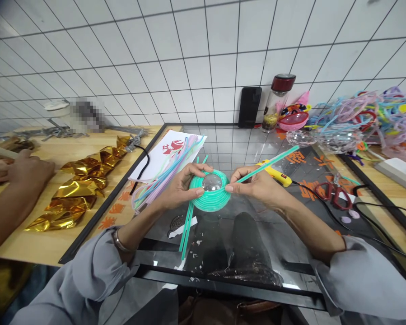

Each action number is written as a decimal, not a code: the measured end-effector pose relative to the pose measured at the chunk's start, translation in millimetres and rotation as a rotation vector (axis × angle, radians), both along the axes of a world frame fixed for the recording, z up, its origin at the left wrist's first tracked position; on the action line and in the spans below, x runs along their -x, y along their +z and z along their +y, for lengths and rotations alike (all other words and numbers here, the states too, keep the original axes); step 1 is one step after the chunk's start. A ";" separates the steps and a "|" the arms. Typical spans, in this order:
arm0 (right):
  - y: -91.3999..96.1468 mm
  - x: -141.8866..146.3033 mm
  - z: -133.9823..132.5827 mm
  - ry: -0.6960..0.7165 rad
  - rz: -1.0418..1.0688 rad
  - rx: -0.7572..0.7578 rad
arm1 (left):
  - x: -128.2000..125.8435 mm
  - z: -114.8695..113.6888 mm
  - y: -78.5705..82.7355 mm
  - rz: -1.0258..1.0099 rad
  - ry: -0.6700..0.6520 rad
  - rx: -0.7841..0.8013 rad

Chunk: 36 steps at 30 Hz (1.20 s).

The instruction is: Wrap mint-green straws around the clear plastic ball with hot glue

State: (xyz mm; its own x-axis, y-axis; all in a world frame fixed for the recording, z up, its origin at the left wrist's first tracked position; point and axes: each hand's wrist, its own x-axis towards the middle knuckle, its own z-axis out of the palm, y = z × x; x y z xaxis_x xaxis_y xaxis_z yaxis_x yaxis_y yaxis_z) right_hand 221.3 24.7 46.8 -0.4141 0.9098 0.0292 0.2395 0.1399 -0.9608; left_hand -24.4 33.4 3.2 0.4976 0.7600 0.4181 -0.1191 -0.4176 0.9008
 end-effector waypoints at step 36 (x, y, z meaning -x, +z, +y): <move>-0.7 19.1 4.4 -0.125 -0.127 -0.386 | -3.4 -1.1 -3.6 -0.022 -0.020 -0.024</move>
